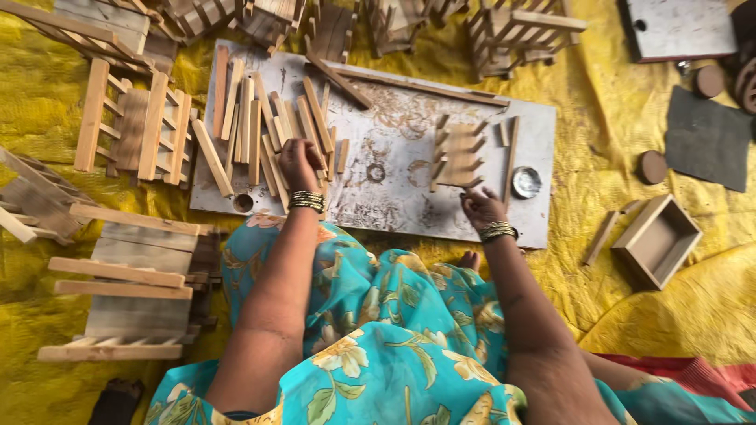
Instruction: The person sits on the ground and assembles small wooden furniture pieces, fitting wooden sticks and slats into a slotted frame by hand, dipping parts into a small dish of glue, and pressing joints together. Finished assemblies are set aside with a pile of completed pieces nearby.
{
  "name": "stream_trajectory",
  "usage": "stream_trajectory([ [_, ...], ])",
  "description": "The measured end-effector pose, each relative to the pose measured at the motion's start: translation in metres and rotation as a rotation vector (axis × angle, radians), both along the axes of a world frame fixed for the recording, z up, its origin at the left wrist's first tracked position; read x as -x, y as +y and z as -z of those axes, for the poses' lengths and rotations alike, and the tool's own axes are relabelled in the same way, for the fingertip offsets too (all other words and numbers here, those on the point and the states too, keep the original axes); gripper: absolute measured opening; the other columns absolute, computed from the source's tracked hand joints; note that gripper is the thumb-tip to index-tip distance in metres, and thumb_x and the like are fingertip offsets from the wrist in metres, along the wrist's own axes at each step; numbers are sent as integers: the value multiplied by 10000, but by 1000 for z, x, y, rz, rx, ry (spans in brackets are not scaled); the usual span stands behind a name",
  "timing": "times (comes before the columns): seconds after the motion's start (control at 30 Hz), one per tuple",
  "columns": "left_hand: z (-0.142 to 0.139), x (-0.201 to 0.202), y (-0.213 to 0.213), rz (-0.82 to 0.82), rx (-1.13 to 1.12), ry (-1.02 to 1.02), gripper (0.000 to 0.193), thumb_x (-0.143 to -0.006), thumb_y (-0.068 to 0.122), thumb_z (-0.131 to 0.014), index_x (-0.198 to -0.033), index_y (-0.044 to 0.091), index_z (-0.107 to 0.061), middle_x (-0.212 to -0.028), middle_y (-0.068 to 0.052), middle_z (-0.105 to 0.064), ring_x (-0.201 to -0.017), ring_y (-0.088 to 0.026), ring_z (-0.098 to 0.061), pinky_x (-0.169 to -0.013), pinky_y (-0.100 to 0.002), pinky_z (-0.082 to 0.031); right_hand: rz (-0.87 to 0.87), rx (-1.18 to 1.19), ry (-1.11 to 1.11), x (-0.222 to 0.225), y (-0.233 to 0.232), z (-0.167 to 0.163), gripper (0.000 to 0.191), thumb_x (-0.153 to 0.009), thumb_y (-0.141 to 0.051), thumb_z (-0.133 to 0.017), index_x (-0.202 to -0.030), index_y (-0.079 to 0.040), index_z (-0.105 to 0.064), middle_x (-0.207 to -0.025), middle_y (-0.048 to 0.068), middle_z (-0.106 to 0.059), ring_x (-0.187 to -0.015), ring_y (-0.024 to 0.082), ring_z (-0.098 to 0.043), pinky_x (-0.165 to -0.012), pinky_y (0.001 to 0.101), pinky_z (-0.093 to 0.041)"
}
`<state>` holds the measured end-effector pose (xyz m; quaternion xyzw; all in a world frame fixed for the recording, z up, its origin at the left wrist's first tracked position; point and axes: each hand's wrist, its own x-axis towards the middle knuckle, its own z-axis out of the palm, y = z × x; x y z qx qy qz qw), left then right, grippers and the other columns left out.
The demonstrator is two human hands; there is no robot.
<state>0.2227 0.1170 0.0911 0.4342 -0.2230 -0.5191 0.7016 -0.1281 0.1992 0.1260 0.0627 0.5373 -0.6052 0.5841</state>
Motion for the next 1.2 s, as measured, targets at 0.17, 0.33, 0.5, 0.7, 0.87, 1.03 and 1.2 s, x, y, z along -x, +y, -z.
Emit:
stream_trajectory([
  [0.17, -18, -8, 27, -4, -84, -11, 243, -1024, 214, -555, -838, 82, -640, -573, -16, -575, -428, -122, -533, -381, -267, -415, -77, 40, 33, -15, 6, -22, 595, -882, 134, -689, -1337, -103, -389, -1005, 210, -667, -764, 261, -677, -682, 397, -628],
  [0.33, -32, -16, 46, -21, -138, -42, 239, -983, 226, -552, -827, 68, -638, -583, -24, -594, -435, -133, -566, -382, -284, -471, -19, 31, 64, -23, 14, -41, 572, -850, 158, -691, -1288, -88, -420, -990, 215, -684, -789, 289, -713, -766, 469, -675],
  [0.5, -40, -13, 54, -29, -202, -54, 229, -961, 220, -556, -823, 59, -642, -584, -35, -598, -438, -141, -580, -385, -295, -490, 35, 31, 17, -23, 25, -45, 576, -837, 162, -702, -1239, -121, -402, -995, 205, -671, -834, 332, -732, -767, 466, -651],
  [0.7, -44, -13, 50, -44, -199, -28, 188, -948, 201, -562, -853, 56, -635, -584, -44, -595, -425, -146, -574, -370, -304, -485, 39, 35, 107, -16, 32, -49, 696, -808, 174, -739, -1320, -118, -369, -1077, 234, -671, -881, 348, -733, -789, 485, -649],
  [0.87, -41, -20, 45, -203, -270, -67, 108, -932, 172, -579, -885, 78, -599, -590, -34, -553, -404, -127, -524, -334, -302, -440, 0, 26, 161, -12, 31, -55, 839, -792, 249, -596, -1441, -136, -229, -1243, 331, -562, -961, 444, -711, -849, 610, -628],
  [1.03, -36, -27, 40, -303, -488, -612, 100, -866, 143, -657, -922, 86, -717, -695, -25, -663, -584, -250, -649, -513, -400, -508, -51, 7, 87, 8, 30, -49, 848, -837, 181, -511, -1523, -187, -173, -1350, 330, -521, -1112, 446, -643, -854, 702, -564],
  [1.2, -31, -28, 36, -74, -612, -1213, 304, -810, 225, -759, -1068, 82, -686, -1138, -164, -636, -1023, -370, -665, -874, -469, -546, -387, 5, 145, 54, 37, -49, 683, -945, 45, -451, -1544, -147, -186, -1394, 327, -539, -1221, 554, -604, -1002, 621, -515],
])
